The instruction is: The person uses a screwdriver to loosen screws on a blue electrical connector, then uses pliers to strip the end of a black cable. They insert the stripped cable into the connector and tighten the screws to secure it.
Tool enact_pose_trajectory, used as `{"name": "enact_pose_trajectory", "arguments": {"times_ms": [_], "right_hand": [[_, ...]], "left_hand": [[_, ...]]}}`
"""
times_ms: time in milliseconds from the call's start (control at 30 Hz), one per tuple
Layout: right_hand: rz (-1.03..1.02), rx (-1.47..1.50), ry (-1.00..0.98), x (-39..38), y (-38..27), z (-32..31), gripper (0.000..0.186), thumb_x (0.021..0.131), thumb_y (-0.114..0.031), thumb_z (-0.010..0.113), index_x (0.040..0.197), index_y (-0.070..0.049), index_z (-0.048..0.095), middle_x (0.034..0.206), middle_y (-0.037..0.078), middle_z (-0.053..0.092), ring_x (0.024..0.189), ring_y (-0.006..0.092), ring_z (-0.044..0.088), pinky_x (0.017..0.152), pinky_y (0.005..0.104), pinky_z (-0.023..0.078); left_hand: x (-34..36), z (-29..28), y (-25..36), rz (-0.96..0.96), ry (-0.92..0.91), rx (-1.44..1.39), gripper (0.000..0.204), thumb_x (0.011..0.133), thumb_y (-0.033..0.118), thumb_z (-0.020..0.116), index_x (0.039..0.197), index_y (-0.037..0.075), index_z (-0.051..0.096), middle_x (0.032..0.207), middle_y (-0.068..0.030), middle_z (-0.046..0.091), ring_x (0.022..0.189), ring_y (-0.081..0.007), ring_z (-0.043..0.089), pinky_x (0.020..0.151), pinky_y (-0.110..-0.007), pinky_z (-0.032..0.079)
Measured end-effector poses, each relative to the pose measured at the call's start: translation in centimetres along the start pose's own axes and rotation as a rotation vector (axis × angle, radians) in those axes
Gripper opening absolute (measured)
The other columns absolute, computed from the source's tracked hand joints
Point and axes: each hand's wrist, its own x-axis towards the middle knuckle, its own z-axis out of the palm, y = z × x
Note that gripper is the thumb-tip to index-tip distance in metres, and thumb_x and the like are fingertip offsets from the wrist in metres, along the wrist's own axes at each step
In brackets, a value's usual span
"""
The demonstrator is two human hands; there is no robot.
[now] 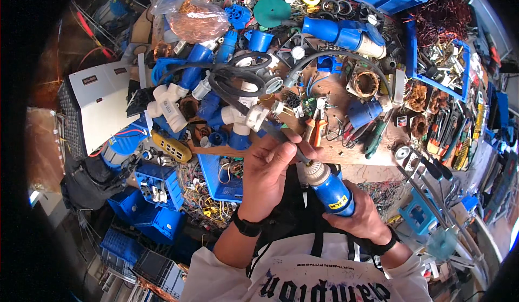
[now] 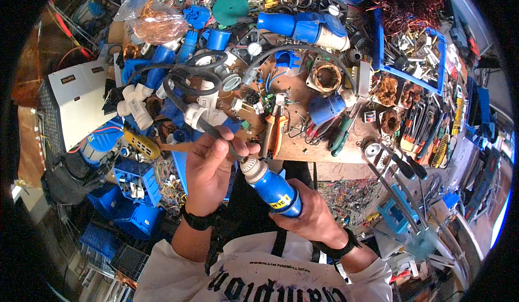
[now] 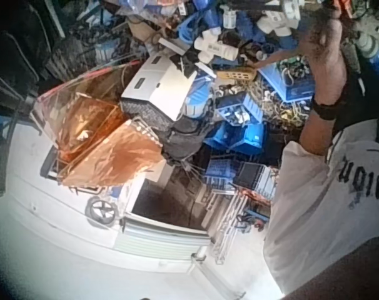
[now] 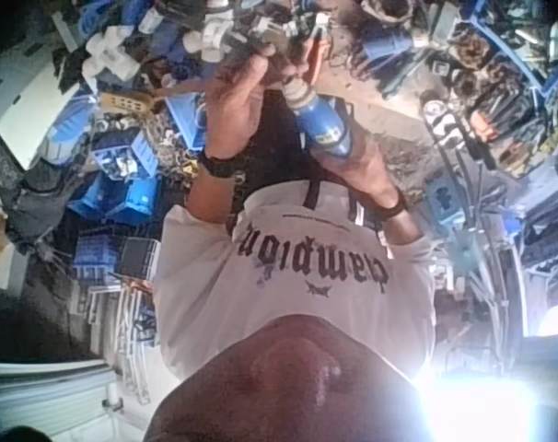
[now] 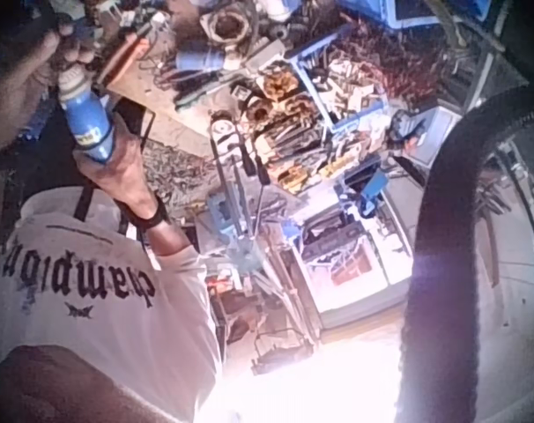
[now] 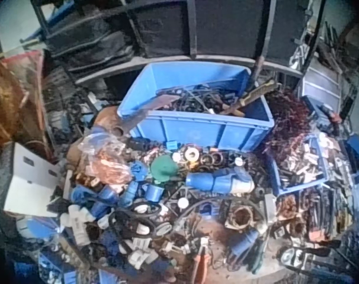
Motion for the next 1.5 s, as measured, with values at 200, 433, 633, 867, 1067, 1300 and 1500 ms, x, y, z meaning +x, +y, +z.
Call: {"name": "enact_pose_trajectory", "arguments": {"times_ms": [200, 433, 633, 867, 1067, 1300, 1500], "right_hand": [[-0.022, 0.008, -0.009, -0.2, 0.3, -0.3, 0.050, 0.070, -0.021, 0.080, 0.108, -0.001, 0.055, 0.085, 0.015, 0.065, 0.075, 0.0249, 0.065, 0.071, 0.0360, 0.051], [-0.033, 0.051, 0.024, -0.1, 0.0, 0.1, 0.050, 0.070, -0.021, 0.080, 0.109, 0.000, 0.055, 0.084, 0.015, 0.064, 0.074, 0.0230, 0.064, 0.071, 0.0352, 0.051], [-0.031, 0.068, 0.029, -0.2, -0.5, 0.2, 0.051, 0.070, -0.020, 0.080, 0.109, 0.000, 0.055, 0.083, 0.016, 0.065, 0.075, 0.0243, 0.065, 0.071, 0.0355, 0.051], [-0.001, 0.070, 0.024, -0.8, 0.1, 0.4, 0.052, 0.070, -0.022, 0.081, 0.109, 0.000, 0.055, 0.083, 0.017, 0.065, 0.075, 0.0260, 0.067, 0.070, 0.0356, 0.052], [0.006, 0.080, 0.053, -0.6, 0.2, 0.8, 0.053, 0.070, -0.022, 0.080, 0.110, 0.000, 0.055, 0.084, 0.017, 0.065, 0.074, 0.0259, 0.066, 0.071, 0.0361, 0.052], [0.021, 0.133, 0.023, -0.5, 0.3, 0.6, 0.051, 0.071, -0.022, 0.080, 0.108, 0.001, 0.056, 0.082, 0.016, 0.064, 0.073, 0.0248, 0.065, 0.070, 0.0360, 0.051], [-0.044, 0.059, 0.036, -0.3, 0.1, 0.3, 0.050, 0.071, -0.020, 0.080, 0.108, 0.001, 0.055, 0.081, 0.015, 0.063, 0.071, 0.0232, 0.063, 0.070, 0.0359, 0.051]], "left_hand": [[0.2, 0.3, -0.4, -0.022, -0.027, 0.086, 0.019, 0.096, 0.019, 0.055, 0.104, 0.002, 0.058, 0.088, -0.0122, 0.063, 0.087, -0.0214, 0.064, 0.095, -0.048, 0.050], [-0.2, 0.3, -0.4, -0.072, 0.006, 0.026, 0.019, 0.097, 0.019, 0.054, 0.106, 0.003, 0.057, 0.091, -0.0141, 0.065, 0.098, -0.0286, 0.065, 0.092, -0.045, 0.050], [0.0, -0.2, -0.3, -0.026, -0.013, -0.015, 0.020, 0.097, 0.020, 0.052, 0.110, 0.005, 0.055, 0.090, -0.0099, 0.064, 0.095, -0.0297, 0.066, 0.088, -0.044, 0.051], [0.0, 0.6, -0.7, -0.038, 0.035, -0.103, 0.020, 0.099, 0.021, 0.048, 0.110, 0.005, 0.054, 0.083, -0.0056, 0.058, 0.086, -0.0238, 0.065, 0.089, -0.046, 0.051], [-0.2, 0.9, -1.7, -0.015, 0.022, -0.118, 0.019, 0.099, 0.021, 0.049, 0.110, 0.006, 0.053, 0.084, -0.0045, 0.058, 0.089, -0.0231, 0.065, 0.087, -0.044, 0.053], [-0.4, 1.2, -2.1, -0.043, 0.060, -0.137, 0.020, 0.098, 0.020, 0.051, 0.106, 0.003, 0.059, 0.082, -0.0061, 0.060, 0.083, -0.0146, 0.061, 0.096, -0.046, 0.050], [0.1, 1.5, -1.0, 0.014, 0.063, -0.118, 0.022, 0.099, 0.020, 0.051, 0.107, 0.002, 0.059, 0.082, -0.0075, 0.060, 0.082, -0.0156, 0.061, 0.093, -0.046, 0.052]]}}
